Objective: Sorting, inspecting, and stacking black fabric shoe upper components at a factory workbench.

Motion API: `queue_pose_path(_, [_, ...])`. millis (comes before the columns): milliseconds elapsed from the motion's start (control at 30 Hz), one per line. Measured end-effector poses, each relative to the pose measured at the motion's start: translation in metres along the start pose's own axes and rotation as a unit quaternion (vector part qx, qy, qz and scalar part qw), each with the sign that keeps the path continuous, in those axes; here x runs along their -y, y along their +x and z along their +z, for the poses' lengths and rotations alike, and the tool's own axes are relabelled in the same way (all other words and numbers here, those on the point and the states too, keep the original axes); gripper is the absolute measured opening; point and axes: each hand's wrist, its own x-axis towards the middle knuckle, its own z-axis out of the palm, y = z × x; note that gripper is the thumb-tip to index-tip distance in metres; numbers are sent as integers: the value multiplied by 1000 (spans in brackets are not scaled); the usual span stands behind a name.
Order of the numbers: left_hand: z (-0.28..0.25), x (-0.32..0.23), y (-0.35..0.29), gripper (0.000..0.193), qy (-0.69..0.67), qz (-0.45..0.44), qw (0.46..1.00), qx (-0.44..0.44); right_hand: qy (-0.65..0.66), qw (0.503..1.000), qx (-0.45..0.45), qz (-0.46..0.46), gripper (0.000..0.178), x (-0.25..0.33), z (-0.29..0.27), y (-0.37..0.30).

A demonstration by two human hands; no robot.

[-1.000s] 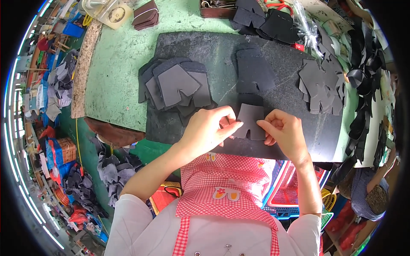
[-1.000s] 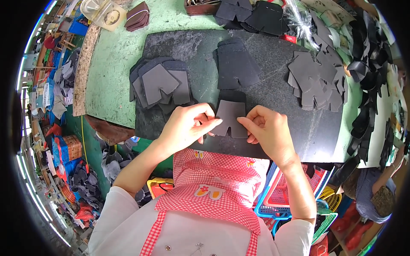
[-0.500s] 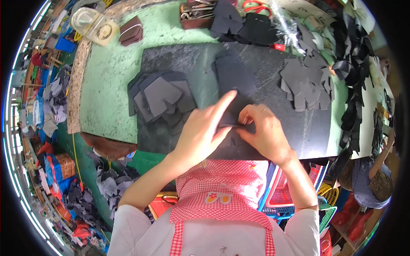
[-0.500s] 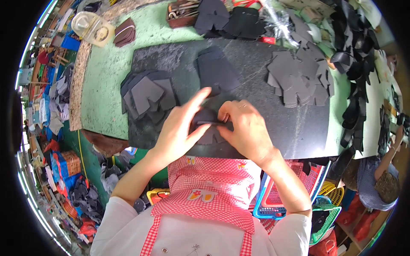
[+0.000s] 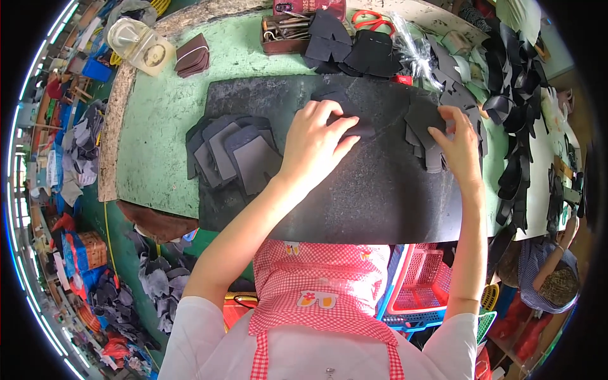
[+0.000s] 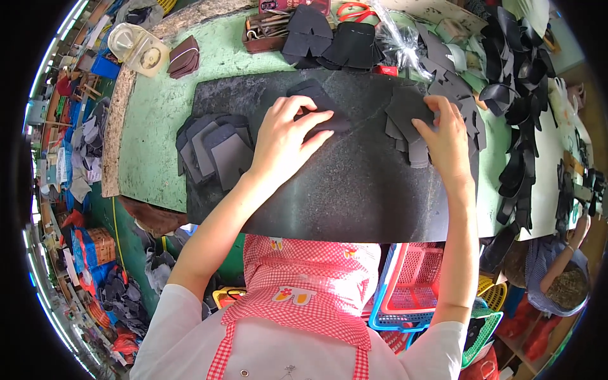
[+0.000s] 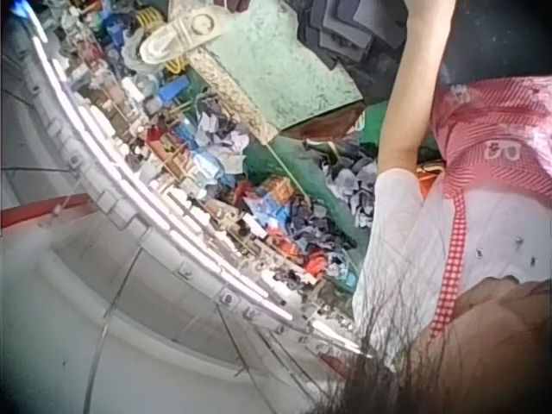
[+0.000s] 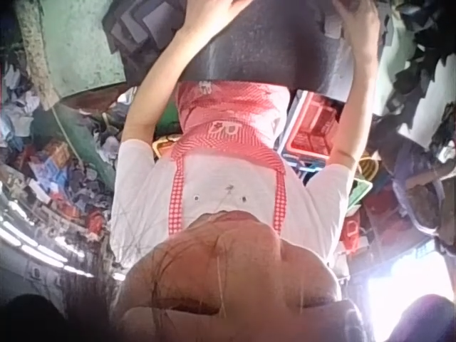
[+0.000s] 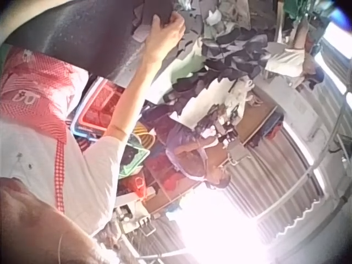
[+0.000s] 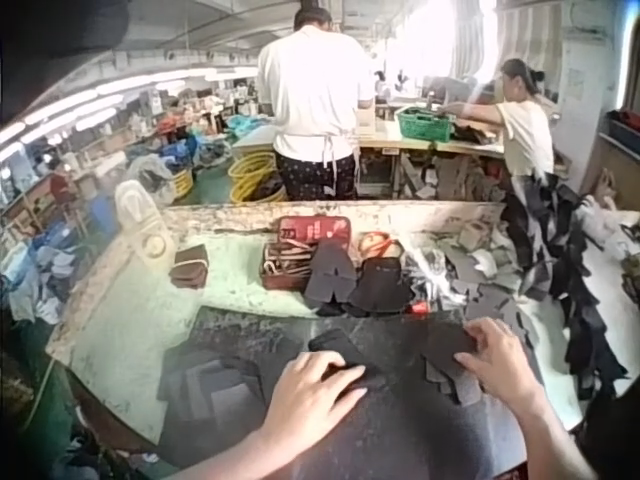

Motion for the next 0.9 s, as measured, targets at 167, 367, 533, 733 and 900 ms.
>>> queue_pose_path(167, [0, 11, 6, 15, -61, -9, 998, -10, -51, 998, 9, -20, 34, 2, -6, 6])
queue_pose_path(367, [-11, 15, 21, 26, -81, -166, 983, 4, 5, 999, -25, -40, 29, 10, 0, -1])
queue_pose_path(533, [-13, 23, 23, 29, -119, -193, 974, 3, 115, 992, -27, 38, 21, 31, 9, -8])
queue_pose_path(733, [-21, 23, 10, 32, -337, -241, 895, -163, 229, 972, 27, 44, 21, 68, 43, -11])
queue_pose_path(900, [-69, -10, -32, 32, -53, 48, 995, -75, 352, 931, 43, 88, 21, 42, 36, -4])
